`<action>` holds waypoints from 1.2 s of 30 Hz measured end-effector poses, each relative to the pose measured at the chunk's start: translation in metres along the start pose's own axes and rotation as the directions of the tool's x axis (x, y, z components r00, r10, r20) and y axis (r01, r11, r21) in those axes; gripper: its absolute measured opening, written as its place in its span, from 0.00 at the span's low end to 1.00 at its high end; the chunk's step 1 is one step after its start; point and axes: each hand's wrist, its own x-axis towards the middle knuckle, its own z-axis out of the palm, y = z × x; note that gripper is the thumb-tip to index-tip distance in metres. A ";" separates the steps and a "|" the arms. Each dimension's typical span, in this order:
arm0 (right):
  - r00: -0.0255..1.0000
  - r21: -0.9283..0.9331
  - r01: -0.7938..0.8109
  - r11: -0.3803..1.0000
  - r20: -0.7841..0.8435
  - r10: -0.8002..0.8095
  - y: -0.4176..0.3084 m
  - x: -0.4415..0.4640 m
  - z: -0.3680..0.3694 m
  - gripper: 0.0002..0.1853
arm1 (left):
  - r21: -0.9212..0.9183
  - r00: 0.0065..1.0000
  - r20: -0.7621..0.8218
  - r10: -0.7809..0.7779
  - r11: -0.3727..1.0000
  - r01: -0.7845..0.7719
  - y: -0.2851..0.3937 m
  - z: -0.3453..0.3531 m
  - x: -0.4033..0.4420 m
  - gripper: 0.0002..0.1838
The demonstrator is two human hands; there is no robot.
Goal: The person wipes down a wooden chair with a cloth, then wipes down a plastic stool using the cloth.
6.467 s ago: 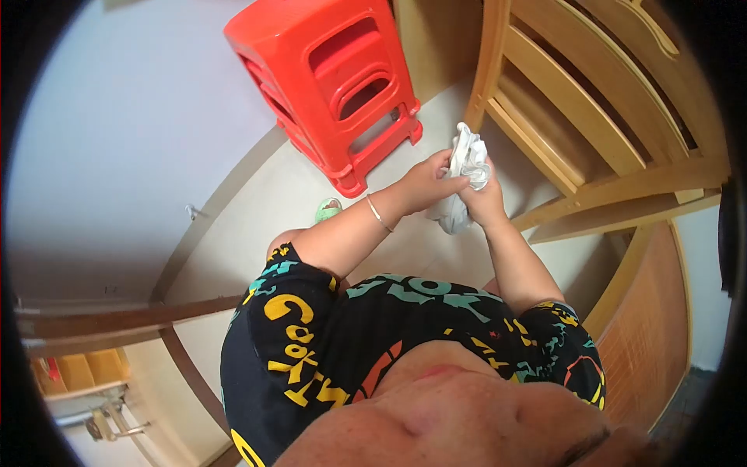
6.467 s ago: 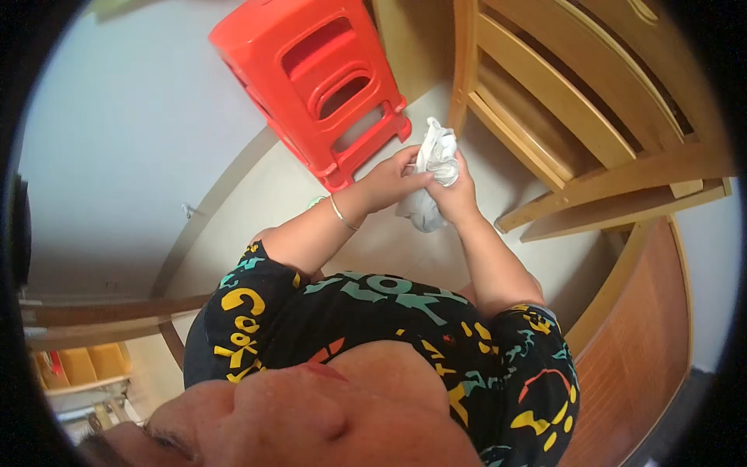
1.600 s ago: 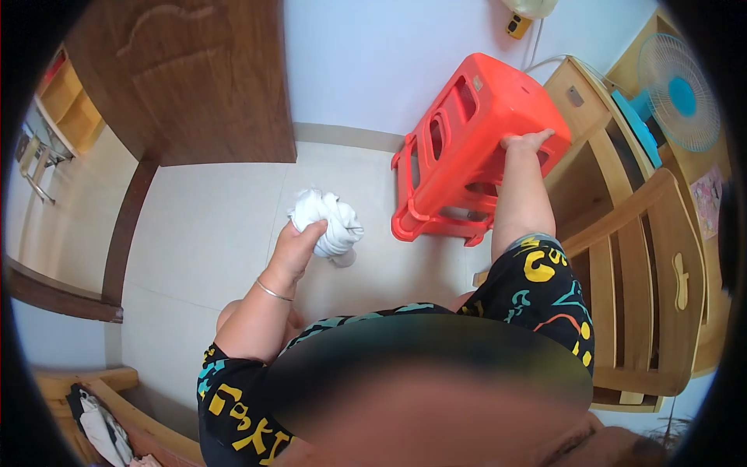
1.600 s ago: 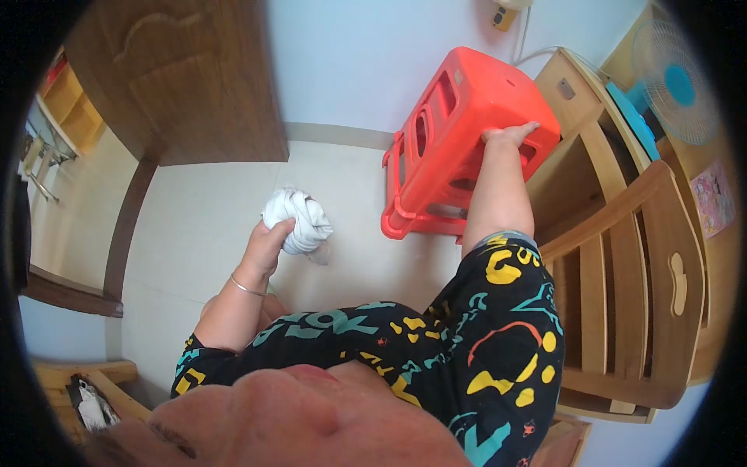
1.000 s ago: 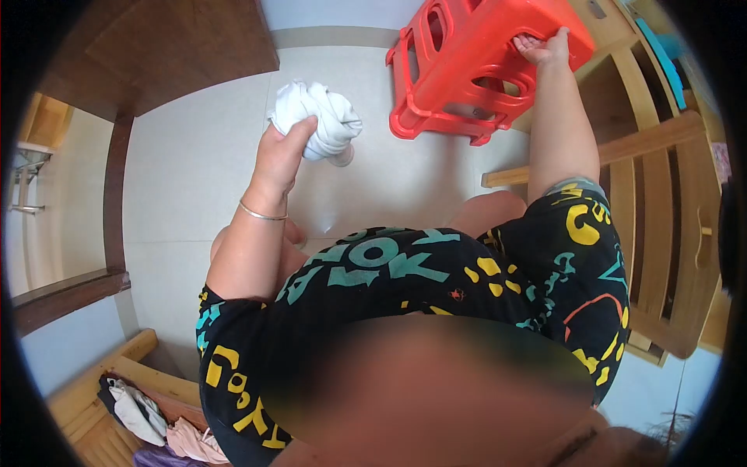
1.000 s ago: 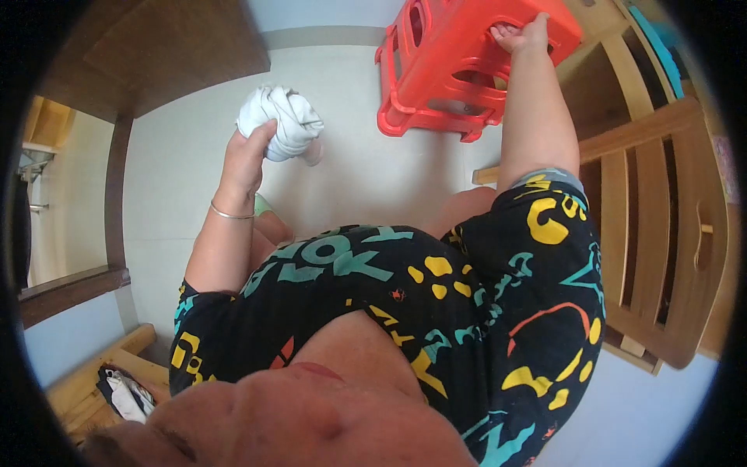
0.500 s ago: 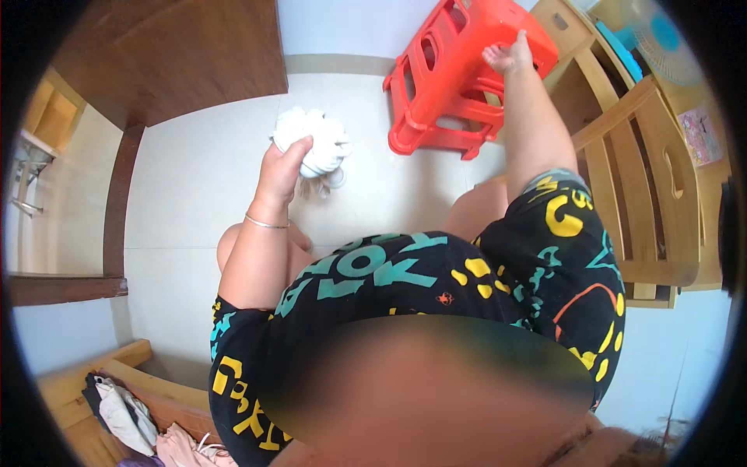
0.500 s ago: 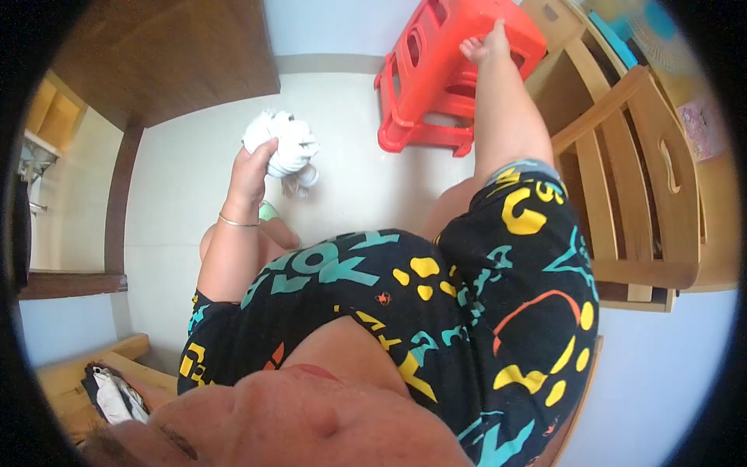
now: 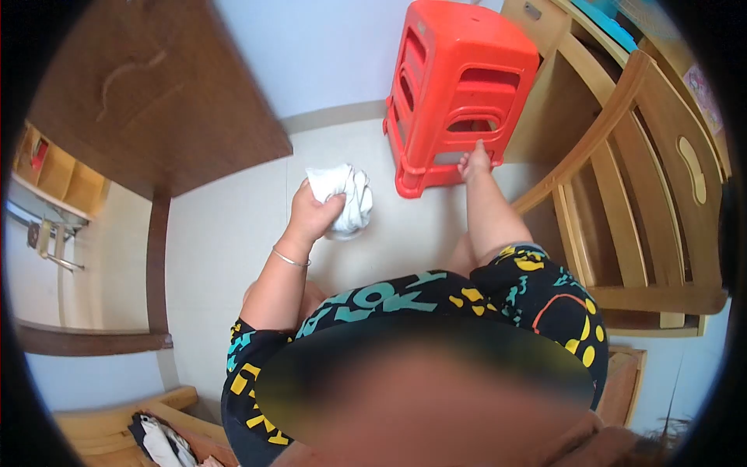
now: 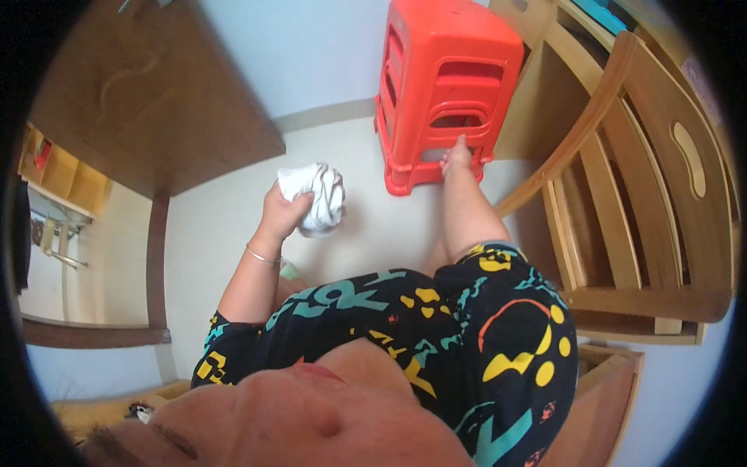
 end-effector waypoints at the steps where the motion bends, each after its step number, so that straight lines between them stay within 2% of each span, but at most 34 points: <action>1: 1.000 -0.029 0.020 0.999 0.021 -0.019 0.000 -0.006 0.013 0.37 | -0.182 0.998 -0.009 -0.068 0.981 0.065 0.004 0.007 0.018 0.20; 2: 0.999 -0.061 0.036 0.997 0.036 -0.034 0.001 0.006 0.016 0.38 | -0.360 0.989 -0.001 -0.145 0.923 0.135 0.008 0.016 0.034 0.21; 3: 0.999 -0.044 0.026 0.999 0.029 -0.025 0.009 0.020 0.011 0.38 | -0.331 0.993 -0.002 -0.122 0.937 0.114 0.009 0.024 0.056 0.22; 5: 0.997 0.247 0.067 0.967 -0.060 -0.054 0.055 0.081 -0.001 0.35 | -0.183 0.998 -0.031 -0.053 0.982 0.046 0.016 0.048 0.099 0.20; 6: 0.996 0.262 0.066 0.963 -0.073 -0.049 0.062 0.090 -0.004 0.35 | -0.115 1.000 -0.015 -0.027 0.993 0.025 0.042 0.051 0.112 0.20; 8: 0.989 0.215 -0.050 0.975 -0.127 0.078 0.072 0.100 -0.009 0.34 | 0.098 0.987 0.111 0.115 0.987 -0.126 0.077 0.084 0.146 0.18; 9: 0.981 0.194 -0.105 0.975 -0.141 0.134 0.076 0.103 -0.012 0.33 | 0.338 0.957 0.272 0.103 0.921 -0.195 0.093 0.098 0.162 0.19; 10: 0.972 0.169 -0.158 0.973 -0.149 0.183 0.080 0.103 -0.015 0.32 | 0.348 0.955 0.274 0.111 0.914 -0.206 0.094 0.113 0.177 0.19; 11: 0.960 0.136 -0.213 0.968 -0.156 0.233 0.083 0.100 -0.019 0.32 | 0.450 0.847 0.469 0.250 0.758 -0.472 0.093 0.127 0.193 0.19; 12: 0.943 0.098 -0.275 0.957 -0.167 0.288 0.088 0.097 -0.023 0.31 | 0.473 0.685 0.660 0.308 0.538 -0.698 0.092 0.138 0.206 0.20; 13: 0.909 0.059 -0.353 0.934 -0.214 0.357 0.088 0.087 -0.027 0.30 | 0.465 0.687 0.669 0.284 0.562 -0.684 0.110 0.139 0.217 0.20; 15: 0.833 0.015 -0.494 0.869 -0.278 0.478 0.105 0.080 -0.044 0.29 | 0.483 0.525 0.850 0.041 0.337 -0.808 0.125 0.154 0.239 0.22; 16: 0.793 0.000 -0.555 0.832 -0.303 0.529 0.109 0.066 -0.053 0.28 | 0.476 0.513 0.858 0.027 0.335 -0.813 0.131 0.161 0.247 0.22; 18: 0.791 0.015 -0.560 0.828 -0.285 0.541 0.094 0.042 -0.052 0.28 | 0.524 0.517 0.851 -0.092 0.093 -0.846 0.148 0.168 0.273 0.23; 19: 0.796 0.017 -0.558 0.829 -0.270 0.542 0.090 0.043 -0.050 0.28 | 0.557 0.540 0.822 -0.180 0.062 -0.828 0.161 0.170 0.287 0.24; 20: 0.788 0.026 -0.566 0.824 -0.276 0.550 0.094 0.022 -0.060 0.28 | 0.534 0.514 0.838 -0.183 0.078 -0.842 0.171 0.165 0.286 0.24; 23: 0.785 0.012 -0.582 0.813 -0.252 0.566 0.093 0.019 -0.062 0.27 | 0.568 0.522 0.806 -0.281 0.116 -0.815 0.179 0.167 0.317 0.21; 26: 0.781 -0.016 -0.600 0.800 -0.232 0.580 0.094 0.012 -0.059 0.27 | 0.563 0.499 0.777 -0.383 0.069 -0.823 0.188 0.164 0.322 0.18; 28: 0.783 -0.037 -0.604 0.796 -0.216 0.584 0.100 0.015 -0.067 0.27 | 0.525 0.421 0.755 -0.503 0.078 -0.848 0.190 0.171 0.316 0.16; 33: 0.795 -0.105 -0.604 0.790 -0.154 0.587 0.118 0.029 -0.078 0.26 | 0.531 0.427 0.760 -0.489 0.090 -0.843 0.180 0.176 0.317 0.14; 35: 0.792 -0.123 -0.610 0.783 -0.129 0.597 0.131 0.023 -0.078 0.26 | 0.364 0.200 0.698 -0.688 0.101 -0.926 0.189 0.180 0.323 0.20; 36: 0.793 -0.130 -0.609 0.782 -0.113 0.599 0.142 0.029 -0.082 0.26 | 0.360 0.196 0.697 -0.689 0.101 -0.928 0.195 0.180 0.324 0.20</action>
